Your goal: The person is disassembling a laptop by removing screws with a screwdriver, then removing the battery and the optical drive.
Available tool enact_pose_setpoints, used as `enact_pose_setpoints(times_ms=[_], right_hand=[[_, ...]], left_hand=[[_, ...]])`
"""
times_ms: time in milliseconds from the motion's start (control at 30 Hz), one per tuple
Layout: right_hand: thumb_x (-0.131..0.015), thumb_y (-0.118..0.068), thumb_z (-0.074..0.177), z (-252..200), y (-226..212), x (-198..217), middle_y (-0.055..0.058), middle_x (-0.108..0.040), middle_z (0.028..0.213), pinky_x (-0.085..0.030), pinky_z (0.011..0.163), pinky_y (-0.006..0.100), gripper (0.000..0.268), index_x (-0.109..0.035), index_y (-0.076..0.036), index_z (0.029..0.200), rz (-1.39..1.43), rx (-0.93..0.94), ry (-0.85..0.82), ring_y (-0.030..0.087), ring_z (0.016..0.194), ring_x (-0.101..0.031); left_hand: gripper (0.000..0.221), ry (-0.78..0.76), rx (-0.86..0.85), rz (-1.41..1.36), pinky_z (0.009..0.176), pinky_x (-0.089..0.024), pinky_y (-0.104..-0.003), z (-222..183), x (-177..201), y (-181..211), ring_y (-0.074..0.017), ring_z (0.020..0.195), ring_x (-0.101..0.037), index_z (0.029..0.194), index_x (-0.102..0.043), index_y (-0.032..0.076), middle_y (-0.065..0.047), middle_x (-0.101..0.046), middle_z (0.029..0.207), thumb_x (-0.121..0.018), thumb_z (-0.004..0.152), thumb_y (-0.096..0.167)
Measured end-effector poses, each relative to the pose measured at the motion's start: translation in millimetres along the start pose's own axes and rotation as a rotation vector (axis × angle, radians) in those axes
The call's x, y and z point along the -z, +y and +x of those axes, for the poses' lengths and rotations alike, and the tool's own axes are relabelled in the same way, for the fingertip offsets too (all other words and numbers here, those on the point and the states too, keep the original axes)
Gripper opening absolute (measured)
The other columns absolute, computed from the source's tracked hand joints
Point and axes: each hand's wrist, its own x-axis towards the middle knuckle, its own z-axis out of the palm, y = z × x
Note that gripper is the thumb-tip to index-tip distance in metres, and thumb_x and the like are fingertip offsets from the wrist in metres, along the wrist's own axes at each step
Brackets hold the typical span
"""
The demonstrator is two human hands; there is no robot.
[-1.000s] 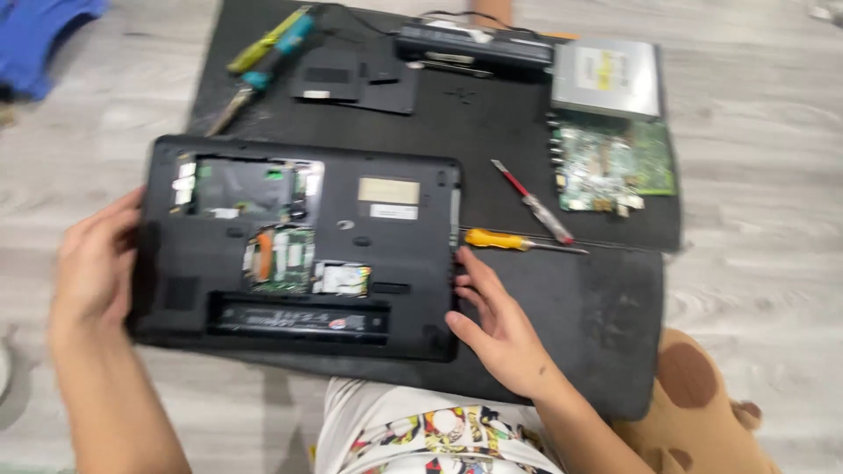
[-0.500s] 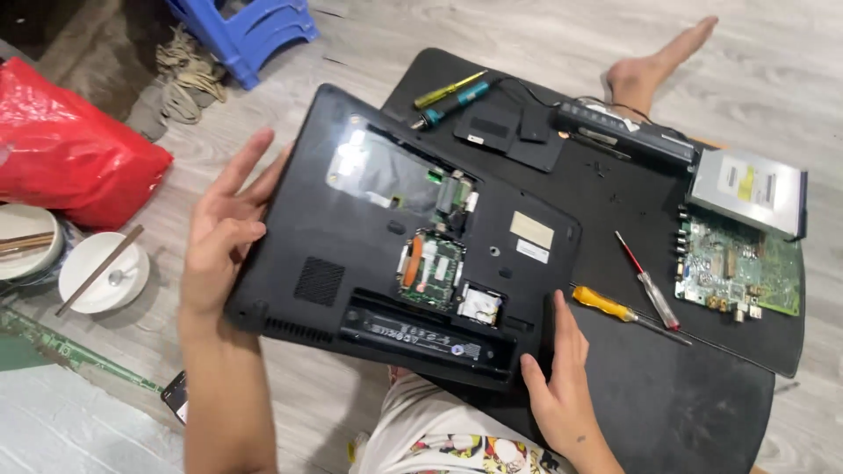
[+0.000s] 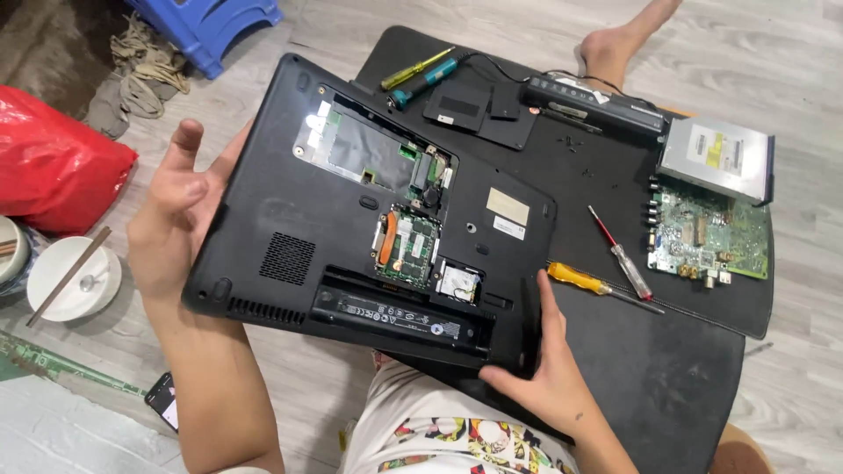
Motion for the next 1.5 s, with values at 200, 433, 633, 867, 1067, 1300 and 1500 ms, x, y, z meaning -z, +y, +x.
enact_pose_setpoints(times_ms=[200, 433, 633, 867, 1067, 1300, 1500], right_hand=[[-0.101, -0.016, 0.043, 2, 22, -3, 0.026, -0.016, 0.162, -0.028, 0.113, 0.050, 0.149, -0.006, -0.007, 0.158, -0.346, 0.118, -0.027, 0.041, 0.147, -0.022], [-0.089, -0.007, 0.054, -4, 18, -14, 0.025, -0.031, 0.159, -0.044, 0.110, 0.046, 0.133, -0.004, -0.011, 0.157, -0.040, 0.304, 0.192, 0.038, 0.139, -0.046], [-0.081, 0.008, 0.062, 0, 3, -22, 0.019, -0.016, 0.166, -0.037, 0.120, 0.052, 0.131, 0.003, -0.022, 0.158, 0.333, 0.398, 0.159, 0.037, 0.148, -0.036], [-0.080, 0.014, 0.069, -1, -27, -32, 0.020, -0.004, 0.169, -0.037, 0.123, 0.049, 0.125, 0.001, -0.016, 0.159, 0.428, 0.466, 0.131, 0.036, 0.151, -0.032], [-0.083, 0.014, 0.070, -6, -44, -38, 0.023, -0.001, 0.170, -0.038, 0.125, 0.051, 0.127, 0.001, -0.017, 0.160, 0.405, 0.596, 0.145, 0.039, 0.155, -0.028], [-0.087, 0.008, 0.076, -7, -63, -41, 0.024, -0.003, 0.171, -0.039, 0.129, 0.054, 0.122, -0.005, -0.017, 0.163, 0.390, 0.733, 0.173, 0.040, 0.157, -0.028], [-0.095, -0.008, 0.071, -8, -66, -34, 0.033, -0.015, 0.164, -0.049, 0.122, 0.048, 0.112, -0.020, 0.003, 0.154, 0.235, 0.734, 0.290, 0.041, 0.149, -0.044]], left_hand=[[0.046, -0.124, 0.010, 0.134, 0.050, -0.028, -0.006, 3, 12, 5, 0.0036, 0.056, -0.038, 0.127, -0.040, 0.009, -0.038, -0.032, 0.162, -0.041, 0.084, -0.008], [0.064, -0.043, 0.106, 0.288, 0.109, -0.043, -0.034, 26, 79, 1, -0.0309, 0.128, -0.054, 0.136, -0.044, 0.016, -0.031, -0.045, 0.153, -0.045, 0.080, -0.013], [0.053, 0.135, 0.162, 0.225, 0.088, -0.054, -0.031, 36, 150, -11, -0.0273, 0.097, -0.067, 0.131, -0.059, 0.014, -0.024, -0.065, 0.119, -0.049, 0.084, -0.009], [0.046, 0.098, 0.210, 0.075, 0.102, -0.049, -0.041, 41, 184, -15, -0.0382, 0.119, -0.062, 0.124, -0.059, 0.010, -0.030, -0.059, 0.135, -0.044, 0.084, -0.006], [0.051, 0.117, 0.201, 0.057, 0.101, -0.049, -0.038, 37, 198, -25, -0.0342, 0.117, -0.062, 0.130, -0.062, 0.012, -0.026, -0.060, 0.135, -0.043, 0.084, -0.002], [0.046, 0.003, 0.203, 0.020, 0.091, -0.055, -0.035, 35, 186, -37, -0.0307, 0.108, -0.066, 0.135, -0.052, 0.008, -0.025, -0.062, 0.125, -0.053, 0.091, -0.003], [0.056, -0.015, 0.261, 0.398, 0.090, -0.052, -0.026, 45, 213, -22, -0.0214, 0.099, -0.066, 0.138, -0.048, 0.010, -0.020, -0.063, 0.123, -0.057, 0.084, 0.001]])
